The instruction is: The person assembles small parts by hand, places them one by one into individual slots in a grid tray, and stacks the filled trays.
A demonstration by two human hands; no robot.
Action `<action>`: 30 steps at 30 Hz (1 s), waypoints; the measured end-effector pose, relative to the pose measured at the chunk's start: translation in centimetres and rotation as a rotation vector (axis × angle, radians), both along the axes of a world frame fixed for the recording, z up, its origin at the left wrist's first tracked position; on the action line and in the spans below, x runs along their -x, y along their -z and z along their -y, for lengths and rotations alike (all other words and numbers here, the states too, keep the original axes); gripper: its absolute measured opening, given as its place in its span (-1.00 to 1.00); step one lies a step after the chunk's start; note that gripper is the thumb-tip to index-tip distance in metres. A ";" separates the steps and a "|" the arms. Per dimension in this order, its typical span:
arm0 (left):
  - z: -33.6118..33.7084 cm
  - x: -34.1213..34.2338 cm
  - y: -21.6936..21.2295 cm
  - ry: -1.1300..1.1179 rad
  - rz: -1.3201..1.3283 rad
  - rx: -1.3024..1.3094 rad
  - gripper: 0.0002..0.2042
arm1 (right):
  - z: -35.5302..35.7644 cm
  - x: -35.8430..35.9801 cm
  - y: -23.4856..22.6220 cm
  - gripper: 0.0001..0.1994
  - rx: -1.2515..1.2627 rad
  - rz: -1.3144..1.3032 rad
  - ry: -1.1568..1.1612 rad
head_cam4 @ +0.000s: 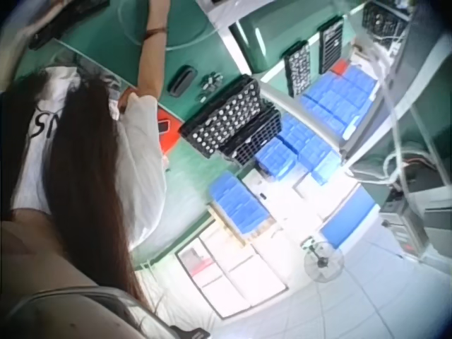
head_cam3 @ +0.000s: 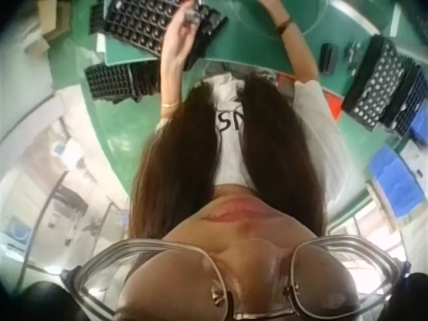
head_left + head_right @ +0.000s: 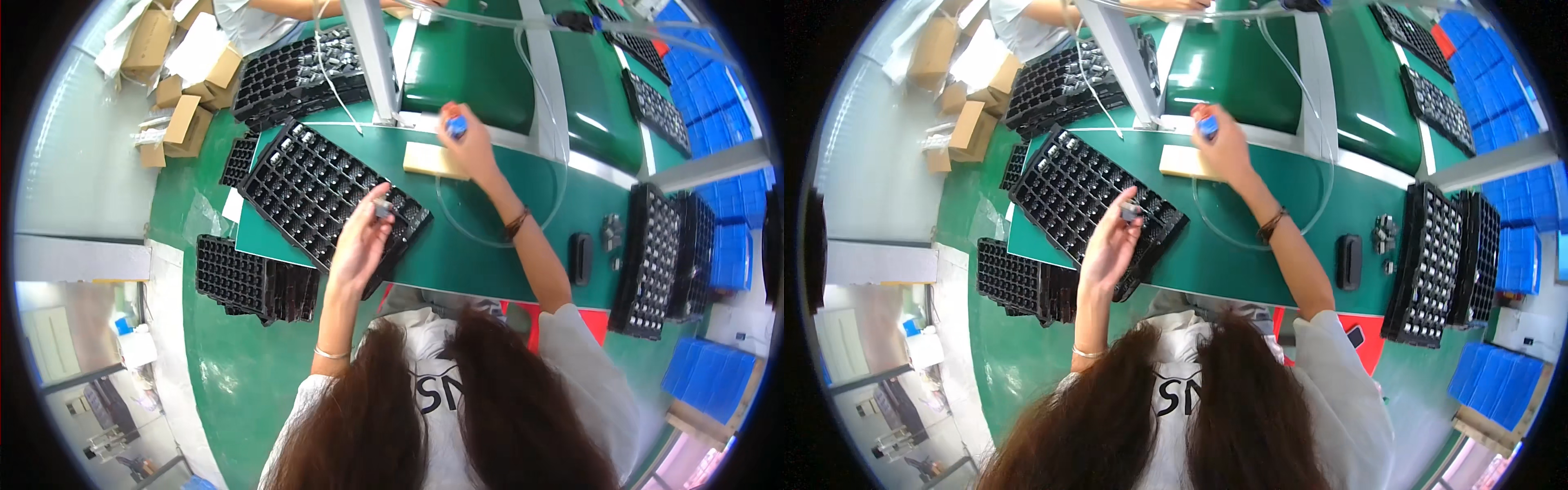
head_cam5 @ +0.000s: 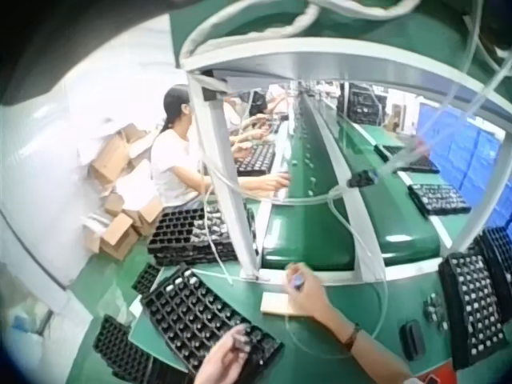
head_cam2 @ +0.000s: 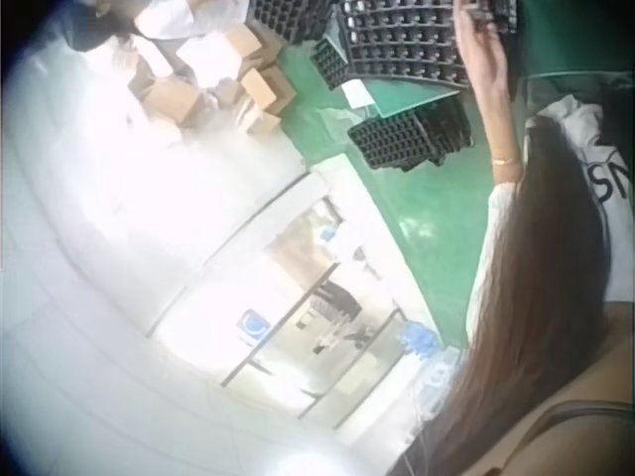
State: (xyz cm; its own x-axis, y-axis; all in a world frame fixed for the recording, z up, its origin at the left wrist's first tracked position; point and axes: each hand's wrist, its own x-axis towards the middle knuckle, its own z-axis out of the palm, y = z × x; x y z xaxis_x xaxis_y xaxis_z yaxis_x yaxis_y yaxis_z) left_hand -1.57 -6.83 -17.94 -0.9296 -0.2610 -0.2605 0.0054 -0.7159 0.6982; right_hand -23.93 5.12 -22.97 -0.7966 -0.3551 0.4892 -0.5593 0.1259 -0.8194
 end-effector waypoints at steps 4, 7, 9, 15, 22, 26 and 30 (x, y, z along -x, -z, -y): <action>-1.7 0.3 -1.6 0.039 -0.008 0.028 -0.57 | 0.5 10.1 0.7 -0.65 -0.215 -0.045 0.351; -2.5 0.3 -1.4 0.027 -0.022 0.026 -0.61 | 0.0 14.9 2.4 -0.59 -0.143 -0.236 0.429; -2.5 0.0 -0.8 0.015 0.011 -0.004 -0.63 | -0.2 15.9 3.0 -0.54 -0.290 -0.171 0.446; -2.3 -0.7 -1.1 -0.023 -0.041 -0.001 -0.68 | -0.6 16.4 2.3 -0.56 -0.408 -0.117 0.475; -2.3 -0.6 -2.5 -0.173 -0.030 0.120 -0.71 | -0.2 0.0 -6.6 -0.72 0.256 0.496 -0.128; -3.1 -0.5 -2.9 -0.185 -0.009 0.243 -0.69 | -2.0 -9.9 -8.5 -0.78 0.282 0.532 -0.431; -4.0 -0.8 -3.5 -0.154 -0.015 0.272 -0.71 | -2.7 -13.0 -8.4 -0.80 0.282 0.521 -0.430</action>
